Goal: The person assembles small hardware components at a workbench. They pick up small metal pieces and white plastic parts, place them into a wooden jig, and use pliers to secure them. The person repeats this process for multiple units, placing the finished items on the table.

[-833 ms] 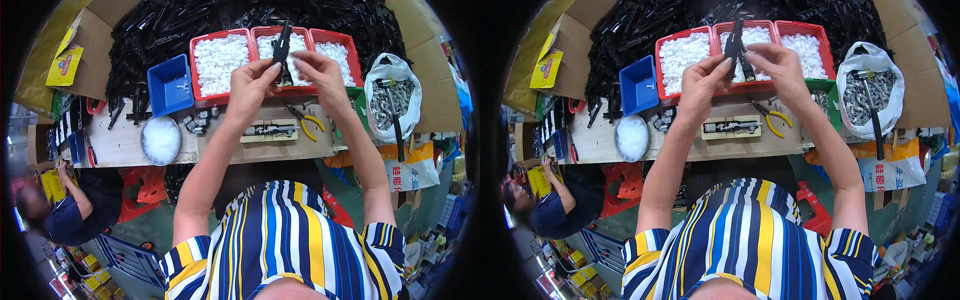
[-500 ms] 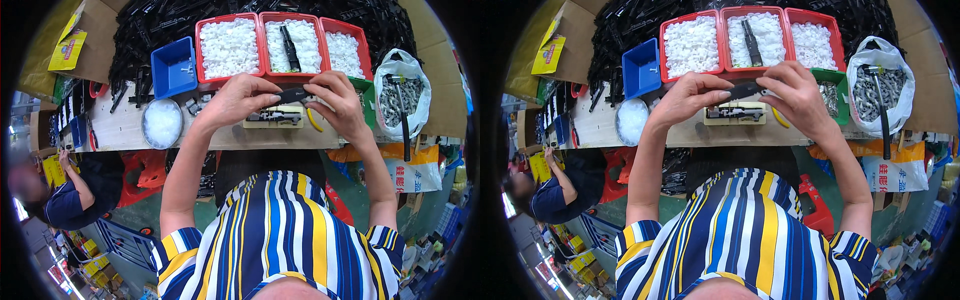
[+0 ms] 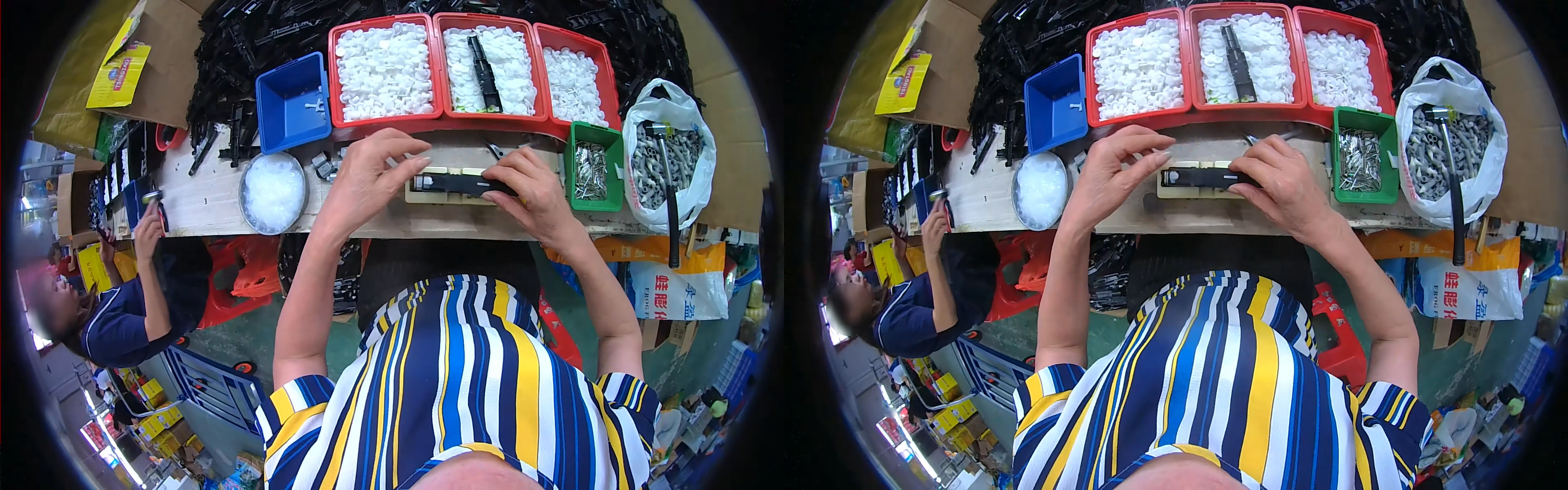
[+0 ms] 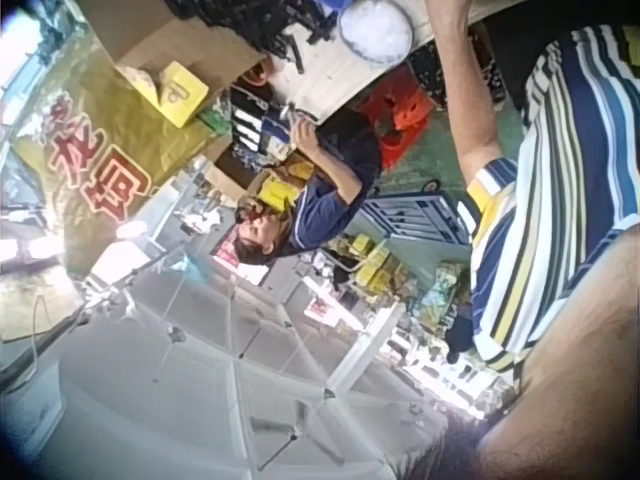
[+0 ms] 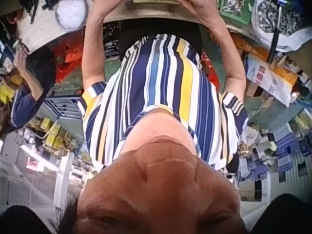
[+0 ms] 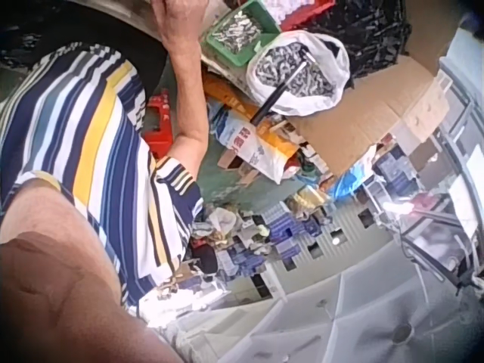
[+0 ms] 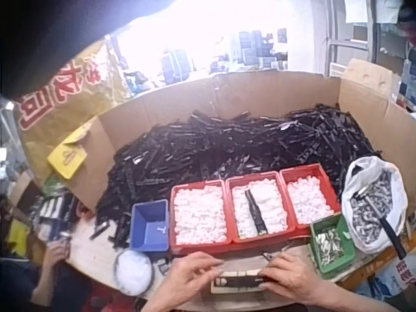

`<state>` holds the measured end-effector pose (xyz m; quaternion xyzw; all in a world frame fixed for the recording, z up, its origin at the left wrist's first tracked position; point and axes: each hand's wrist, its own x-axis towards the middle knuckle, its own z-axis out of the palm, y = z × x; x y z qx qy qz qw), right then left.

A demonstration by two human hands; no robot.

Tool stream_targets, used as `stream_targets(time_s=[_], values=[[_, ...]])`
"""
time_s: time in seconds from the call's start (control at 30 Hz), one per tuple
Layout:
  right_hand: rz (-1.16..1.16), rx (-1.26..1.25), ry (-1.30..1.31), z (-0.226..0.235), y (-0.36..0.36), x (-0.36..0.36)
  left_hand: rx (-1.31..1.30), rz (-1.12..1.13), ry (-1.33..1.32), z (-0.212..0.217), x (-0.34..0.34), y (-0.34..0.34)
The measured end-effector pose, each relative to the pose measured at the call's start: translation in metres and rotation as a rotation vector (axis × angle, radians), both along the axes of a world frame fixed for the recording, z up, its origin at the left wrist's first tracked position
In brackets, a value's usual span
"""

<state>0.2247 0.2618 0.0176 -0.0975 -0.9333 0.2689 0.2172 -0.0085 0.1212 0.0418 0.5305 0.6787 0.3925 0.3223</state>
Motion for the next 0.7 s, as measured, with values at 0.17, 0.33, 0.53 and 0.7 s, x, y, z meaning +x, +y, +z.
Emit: stream_targets(time_s=[0.17,0.33,0.53,0.7], values=[[-0.009,0.014,-0.054,-0.014,-0.004,-0.006,0.042,0.098,0.068,-0.007,-0.004,-0.016],[-0.019,0.025,-0.106,-0.016,-0.008,-0.011,0.124,0.117,0.132,-0.015,-0.004,-0.021],[-0.033,0.044,-0.137,-0.013,-0.007,-0.013,0.2,0.113,0.219,-0.023,0.012,-0.016],[-0.027,0.02,-0.148,-0.01,-0.006,-0.014,0.232,0.051,0.263,-0.023,0.026,-0.007]])
